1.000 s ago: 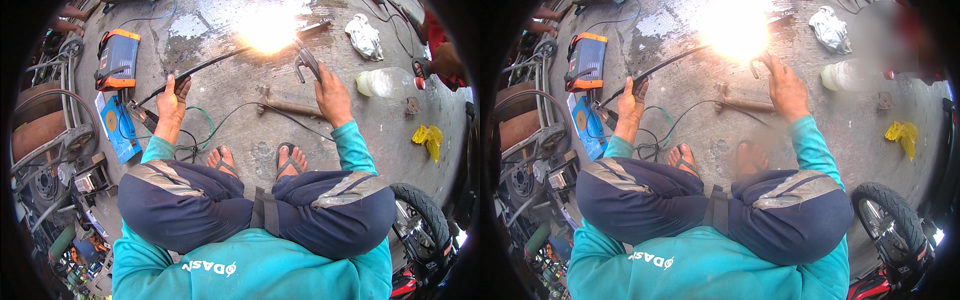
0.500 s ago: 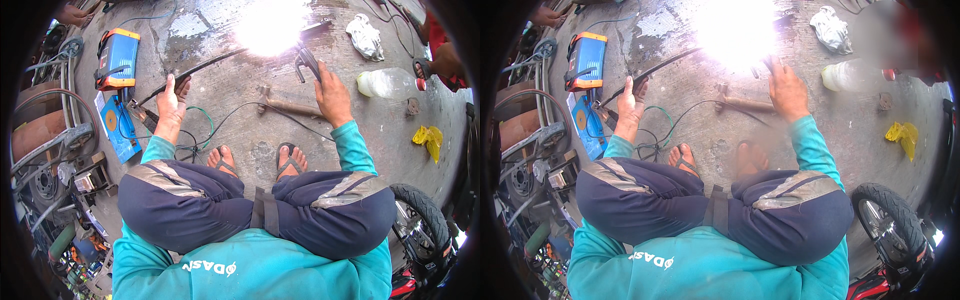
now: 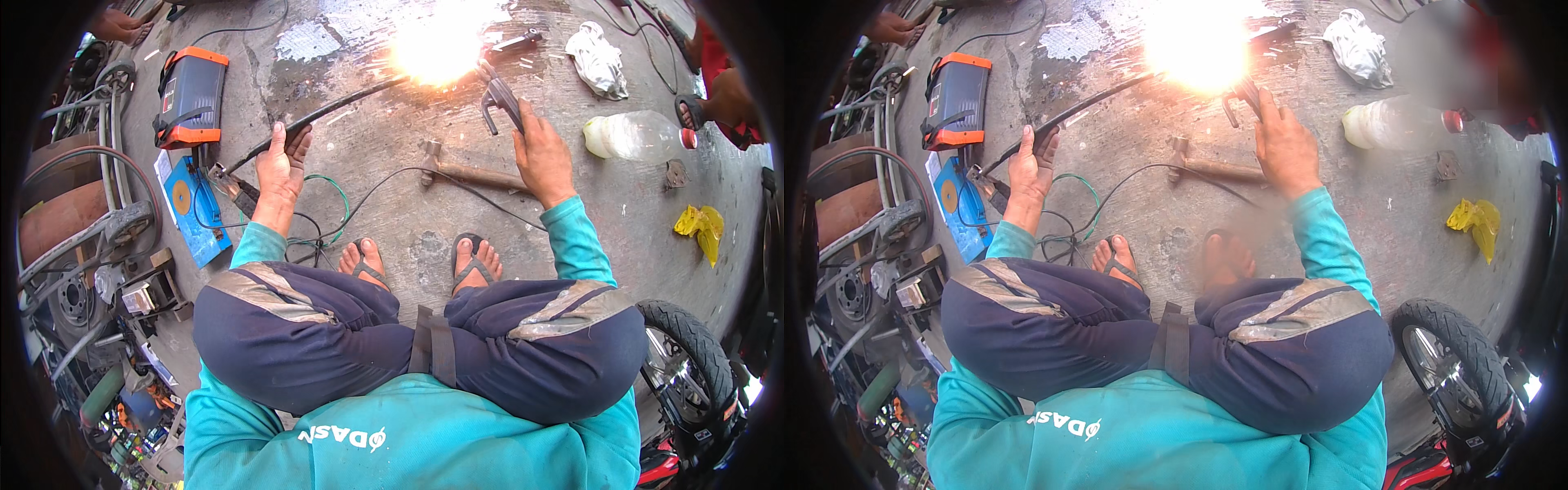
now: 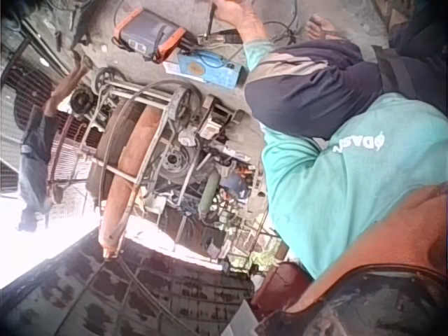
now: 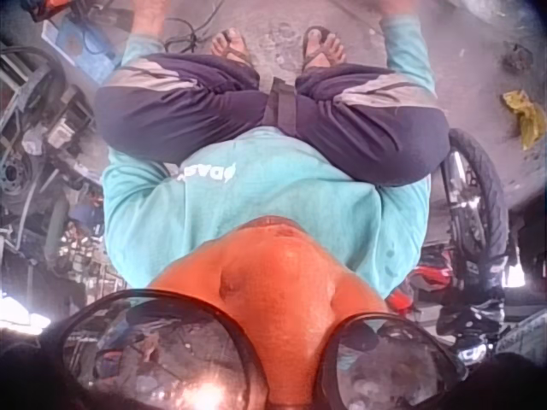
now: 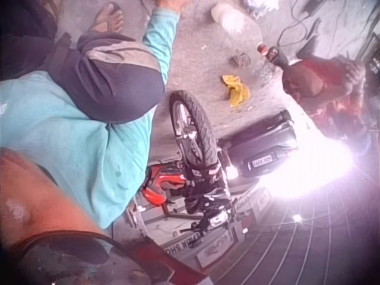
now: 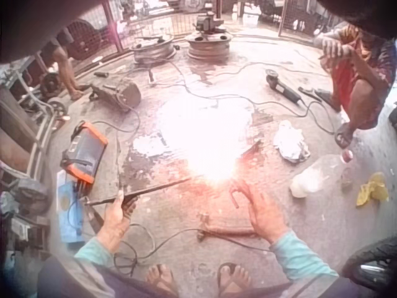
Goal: The person sits on the floor and welds a metal rod to a metal part. They repeatedly pour liquid from a plastic bottle onto the weld area, then use a hammer to tap the joint. The person uses a welding torch to create sparks and fuse the metal pieces together.
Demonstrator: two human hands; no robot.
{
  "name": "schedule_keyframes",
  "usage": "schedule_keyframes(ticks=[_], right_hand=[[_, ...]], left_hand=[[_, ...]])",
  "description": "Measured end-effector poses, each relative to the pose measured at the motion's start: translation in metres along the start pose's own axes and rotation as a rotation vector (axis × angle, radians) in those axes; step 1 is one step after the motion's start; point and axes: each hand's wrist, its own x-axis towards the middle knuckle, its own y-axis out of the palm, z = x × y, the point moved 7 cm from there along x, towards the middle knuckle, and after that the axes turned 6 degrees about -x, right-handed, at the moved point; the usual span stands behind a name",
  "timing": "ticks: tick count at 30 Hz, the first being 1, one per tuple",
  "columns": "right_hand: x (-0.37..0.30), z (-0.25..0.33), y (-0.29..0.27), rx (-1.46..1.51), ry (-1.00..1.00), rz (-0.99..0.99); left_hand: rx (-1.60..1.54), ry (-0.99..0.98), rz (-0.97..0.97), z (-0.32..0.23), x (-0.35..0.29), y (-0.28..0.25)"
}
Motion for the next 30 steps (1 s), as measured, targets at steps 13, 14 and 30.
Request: schedule_keyframes(ticks=[13,14,30], right_hand=[[0.000,0.001,0.002,-0.044,0.008,0.008],[0.001,0.002,0.002,-0.044,0.004,0.006],[-0.001,-0.002,0.005,0.019,-0.063,0.005]], left_hand=[[-0.015,0.009,0.008,0.003,0.003,-0.003],[-0.013,0.011,0.015,0.002,0.003,-0.003],[-0.072,-0.033,-0.116,0.010,0.002,-0.006]])
